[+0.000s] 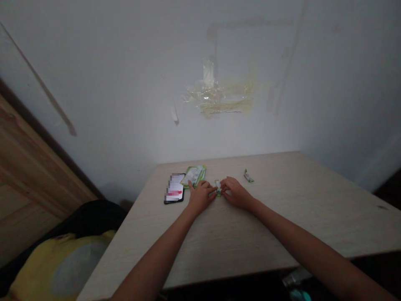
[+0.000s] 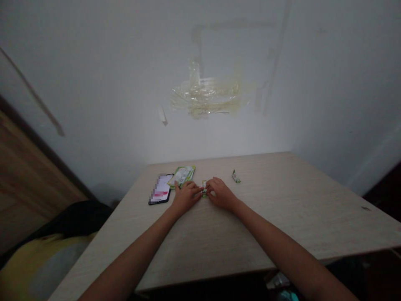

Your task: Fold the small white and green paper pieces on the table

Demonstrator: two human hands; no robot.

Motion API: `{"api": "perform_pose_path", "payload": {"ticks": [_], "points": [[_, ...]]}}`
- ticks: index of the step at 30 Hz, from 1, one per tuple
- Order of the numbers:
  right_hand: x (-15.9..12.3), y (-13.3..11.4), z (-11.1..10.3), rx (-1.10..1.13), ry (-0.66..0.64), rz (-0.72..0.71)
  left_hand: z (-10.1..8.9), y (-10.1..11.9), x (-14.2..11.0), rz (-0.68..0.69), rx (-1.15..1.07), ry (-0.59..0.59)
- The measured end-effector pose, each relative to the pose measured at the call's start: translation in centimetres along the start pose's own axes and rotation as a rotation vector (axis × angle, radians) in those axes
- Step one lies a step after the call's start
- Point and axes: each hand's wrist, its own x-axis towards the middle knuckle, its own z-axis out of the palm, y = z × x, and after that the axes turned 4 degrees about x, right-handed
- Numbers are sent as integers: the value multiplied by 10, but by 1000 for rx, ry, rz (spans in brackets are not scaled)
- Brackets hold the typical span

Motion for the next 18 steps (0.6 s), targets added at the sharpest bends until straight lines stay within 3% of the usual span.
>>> {"api": "perform_pose_path", "payload": {"ticks": [18], "points": [[-3, -6, -5, 108, -35, -65, -1, 0, 0, 0, -37, 2]]}}
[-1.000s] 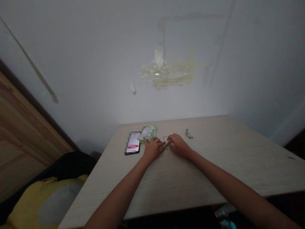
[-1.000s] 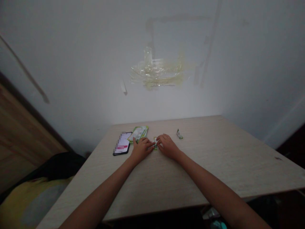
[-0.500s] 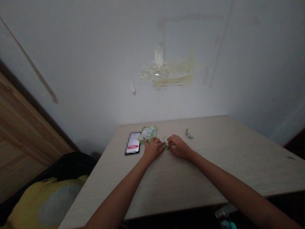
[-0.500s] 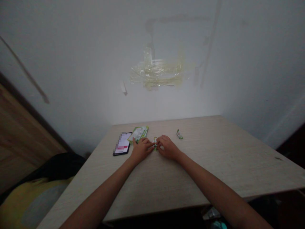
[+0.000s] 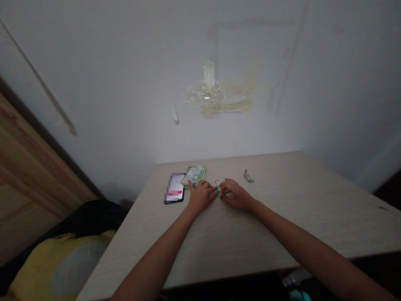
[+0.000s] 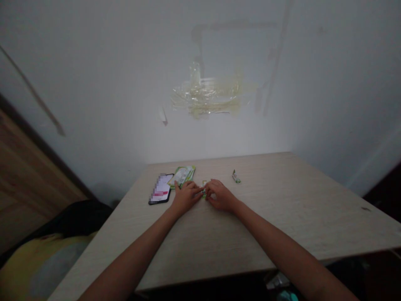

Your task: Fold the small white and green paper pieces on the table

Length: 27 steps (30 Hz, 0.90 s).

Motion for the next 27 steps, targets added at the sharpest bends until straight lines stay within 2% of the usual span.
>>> {"api": "perform_pose_path", "payload": {"ticks": [9, 27], "points": [[-4, 14, 4, 8, 107, 121, -1, 0, 0, 0, 22, -12], [5, 11, 4, -168, 55, 139, -3, 1, 0, -6, 4, -19]]}}
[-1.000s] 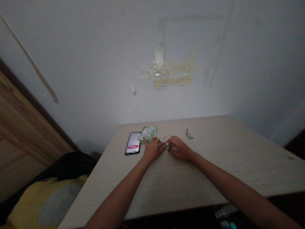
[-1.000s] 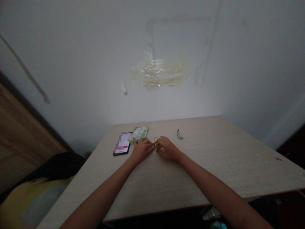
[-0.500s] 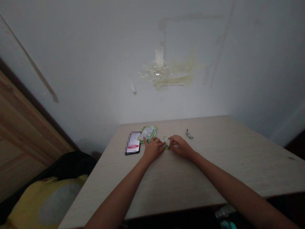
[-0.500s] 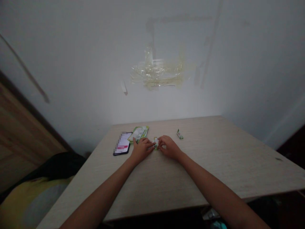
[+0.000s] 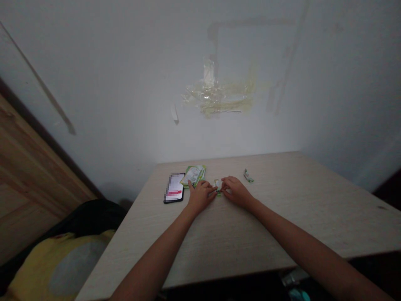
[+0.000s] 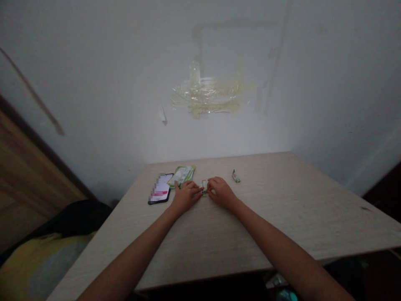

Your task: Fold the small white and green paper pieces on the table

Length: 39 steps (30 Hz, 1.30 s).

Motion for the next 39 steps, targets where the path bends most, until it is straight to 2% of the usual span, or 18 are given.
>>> {"api": "perform_pose_path", "payload": {"ticks": [13, 30, 39], "points": [[10, 7, 9, -136, 26, 133, 3, -1, 0, 13, -28, 19], [12, 10, 17, -255, -77, 199, 2, -2, 1, 15, -35, 6], [9, 15, 18, -190, -126, 253, 0, -2, 1, 11, -57, -4]]}}
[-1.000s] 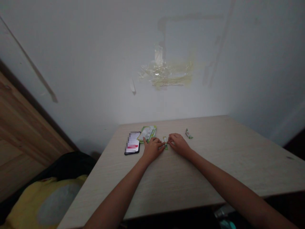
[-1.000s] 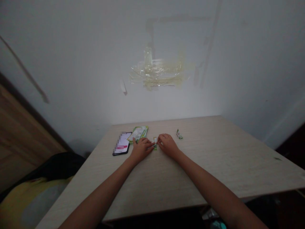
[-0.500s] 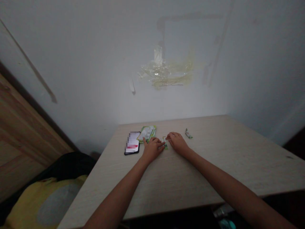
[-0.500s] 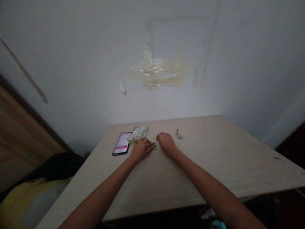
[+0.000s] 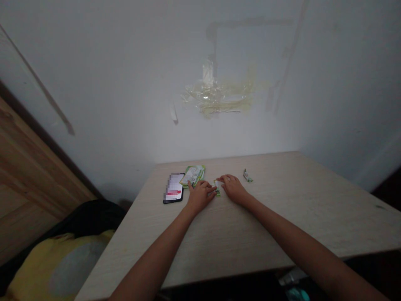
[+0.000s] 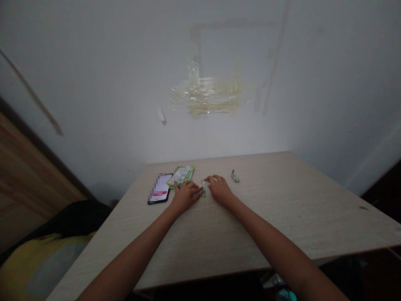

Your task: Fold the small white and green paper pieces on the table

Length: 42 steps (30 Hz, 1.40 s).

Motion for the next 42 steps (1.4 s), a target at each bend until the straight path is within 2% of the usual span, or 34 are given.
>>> {"api": "perform_pose_path", "payload": {"ticks": [6, 15, 21, 28, 35, 42], "points": [[1, 4, 3, 95, -11, 8, 2, 0, -1, -2, -22, 35], [-4, 7, -2, 227, 34, -71, 0, 2, -3, 3, -46, 57], [-7, 11, -2, 309, 112, -98, -1, 3, -4, -13, -33, 44], [-11, 10, -8, 379, 107, -126, -4, 3, -4, -14, -45, 10], [-10, 8, -8, 322, 69, -127, -5, 1, -5, 4, -95, 30], [-7, 12, -6, 267, 50, -226, -6, 3, -3, -32, -91, 23]]}}
